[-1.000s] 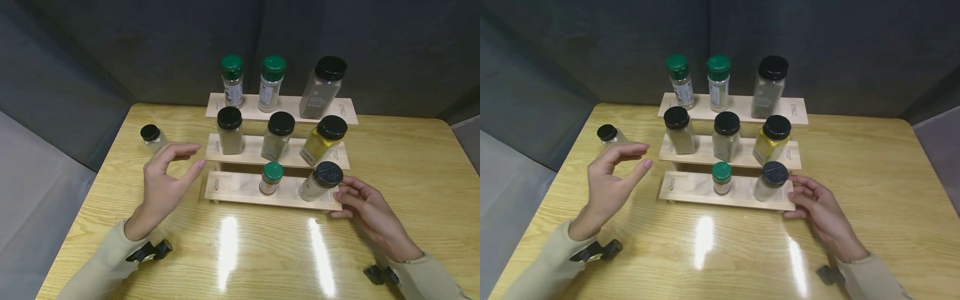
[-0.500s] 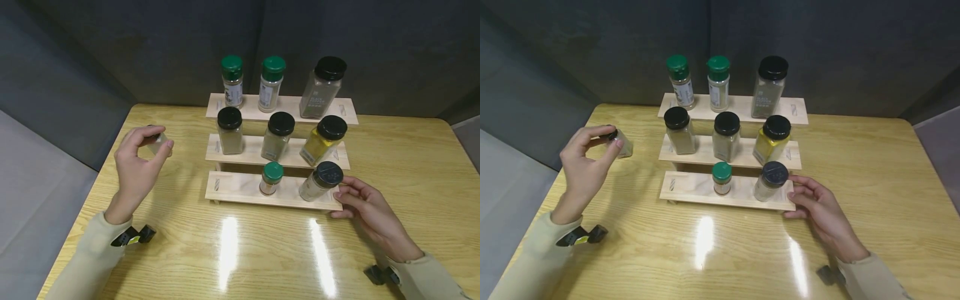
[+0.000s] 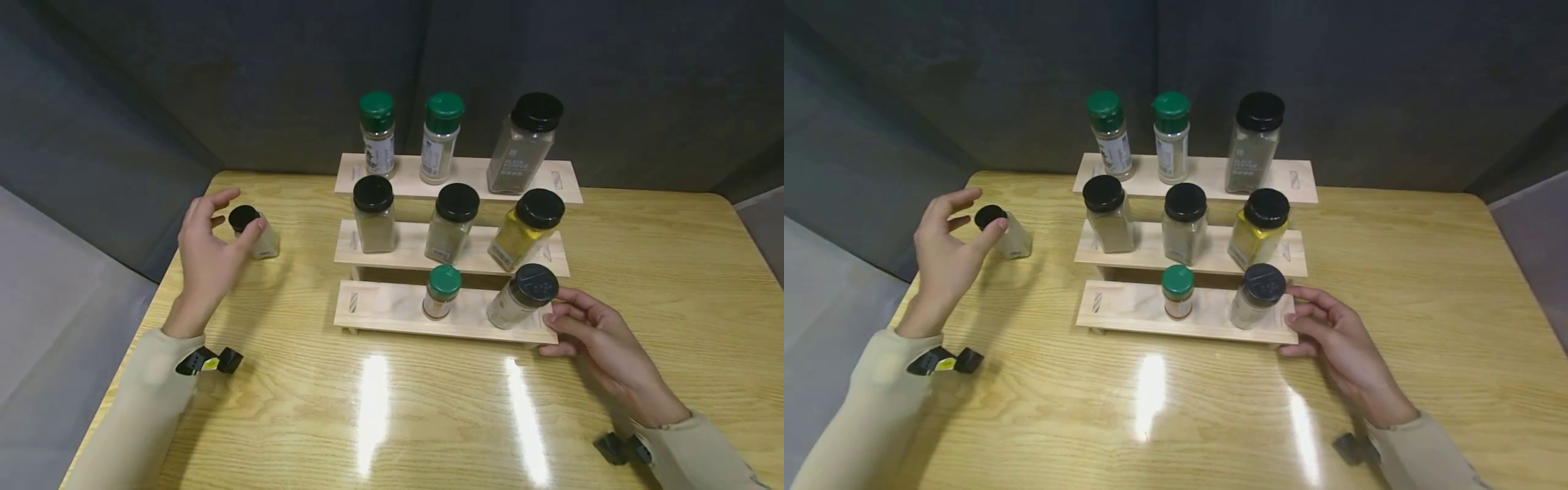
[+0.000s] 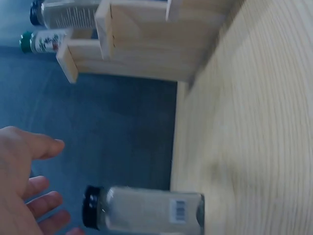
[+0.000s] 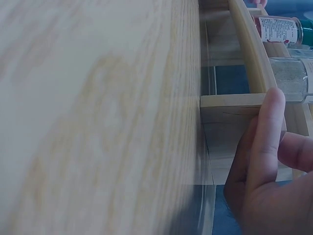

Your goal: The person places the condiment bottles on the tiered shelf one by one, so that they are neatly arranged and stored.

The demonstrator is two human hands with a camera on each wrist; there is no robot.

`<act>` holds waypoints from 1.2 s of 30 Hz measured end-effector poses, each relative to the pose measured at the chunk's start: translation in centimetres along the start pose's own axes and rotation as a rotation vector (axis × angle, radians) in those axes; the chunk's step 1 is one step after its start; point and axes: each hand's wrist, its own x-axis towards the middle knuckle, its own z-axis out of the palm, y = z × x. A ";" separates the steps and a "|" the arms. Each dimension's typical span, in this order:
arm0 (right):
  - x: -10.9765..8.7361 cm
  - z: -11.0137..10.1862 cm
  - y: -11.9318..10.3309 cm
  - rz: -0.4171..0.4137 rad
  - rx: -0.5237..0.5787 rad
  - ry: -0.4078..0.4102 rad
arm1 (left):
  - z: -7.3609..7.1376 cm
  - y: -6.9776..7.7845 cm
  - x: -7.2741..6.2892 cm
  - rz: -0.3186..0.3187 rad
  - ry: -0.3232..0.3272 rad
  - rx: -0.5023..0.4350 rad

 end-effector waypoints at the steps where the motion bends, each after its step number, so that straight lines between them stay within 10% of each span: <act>1: 0.0 0.0 0.0 0.000 -0.002 -0.001 | 0.0 -0.2 0.1 -0.022 -0.010 0.006; 16: 0.0 0.0 0.1 -0.018 0.015 -0.018 | 0.0 -2.4 0.7 -0.248 -0.121 0.051; 36: 0.0 0.0 0.1 -0.015 0.010 -0.014 | 0.2 -3.0 0.6 -0.262 -0.100 0.012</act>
